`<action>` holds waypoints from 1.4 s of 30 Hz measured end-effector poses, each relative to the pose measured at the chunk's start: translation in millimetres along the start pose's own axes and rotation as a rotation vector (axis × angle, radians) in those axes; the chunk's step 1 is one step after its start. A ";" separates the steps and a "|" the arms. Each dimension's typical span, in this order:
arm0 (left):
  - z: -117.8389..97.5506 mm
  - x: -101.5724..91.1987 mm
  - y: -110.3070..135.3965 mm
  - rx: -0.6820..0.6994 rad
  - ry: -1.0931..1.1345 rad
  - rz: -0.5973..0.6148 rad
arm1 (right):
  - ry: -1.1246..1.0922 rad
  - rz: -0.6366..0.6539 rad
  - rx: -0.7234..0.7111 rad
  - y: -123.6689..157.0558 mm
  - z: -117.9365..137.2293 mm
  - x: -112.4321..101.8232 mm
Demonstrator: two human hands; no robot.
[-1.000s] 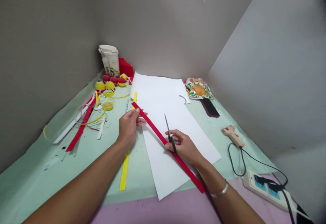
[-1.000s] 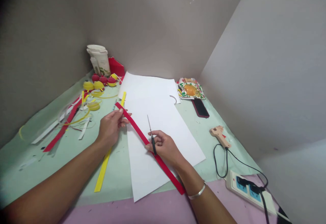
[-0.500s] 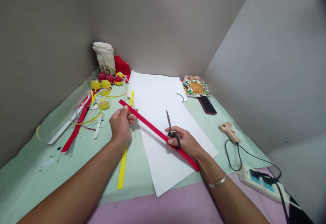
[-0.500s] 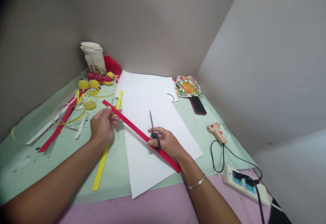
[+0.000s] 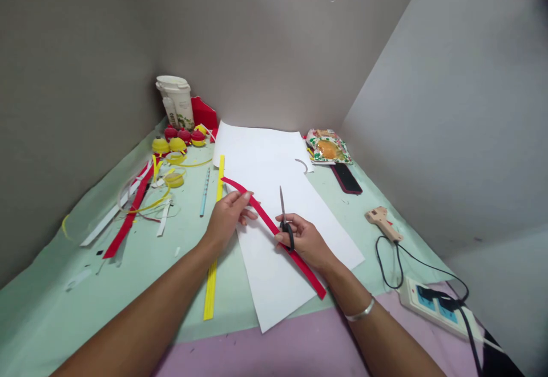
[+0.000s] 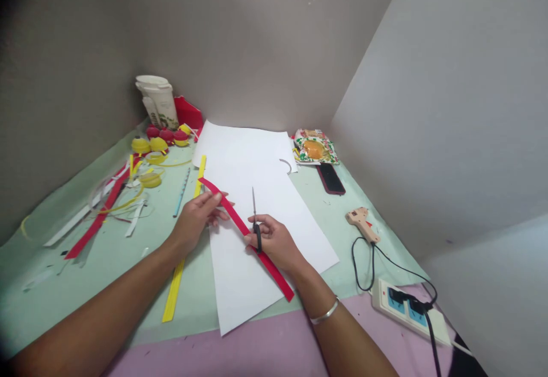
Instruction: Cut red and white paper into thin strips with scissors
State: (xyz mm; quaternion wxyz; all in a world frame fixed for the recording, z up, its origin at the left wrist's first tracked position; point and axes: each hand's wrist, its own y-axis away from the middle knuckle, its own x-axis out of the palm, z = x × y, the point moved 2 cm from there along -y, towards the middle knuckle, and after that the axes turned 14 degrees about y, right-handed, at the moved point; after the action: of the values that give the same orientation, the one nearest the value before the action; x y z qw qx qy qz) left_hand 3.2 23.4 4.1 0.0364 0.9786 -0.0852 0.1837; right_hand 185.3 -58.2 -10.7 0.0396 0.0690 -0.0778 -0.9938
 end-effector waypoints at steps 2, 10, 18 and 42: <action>2.6 1.0 1.0 -0.020 -0.058 -0.001 | -0.023 -0.001 0.006 0.2 1.1 1.0; -10.7 -11.8 -8.5 0.015 -0.035 -0.133 | -0.066 0.038 0.004 3.1 6.7 -0.4; -12.6 -25.5 -12.4 0.081 0.049 -0.220 | -0.052 0.082 0.013 0.9 -1.5 -2.0; 21.0 10.6 65.8 -0.301 0.060 -0.046 | -0.060 0.143 -0.021 11.2 1.6 20.4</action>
State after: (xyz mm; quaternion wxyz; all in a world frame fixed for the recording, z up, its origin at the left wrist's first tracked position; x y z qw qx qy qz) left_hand 8.5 -45.1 -8.9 0.1896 0.9578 -0.0884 0.1971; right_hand 165.7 -70.8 -10.0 0.1091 0.0330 -0.0731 -0.9908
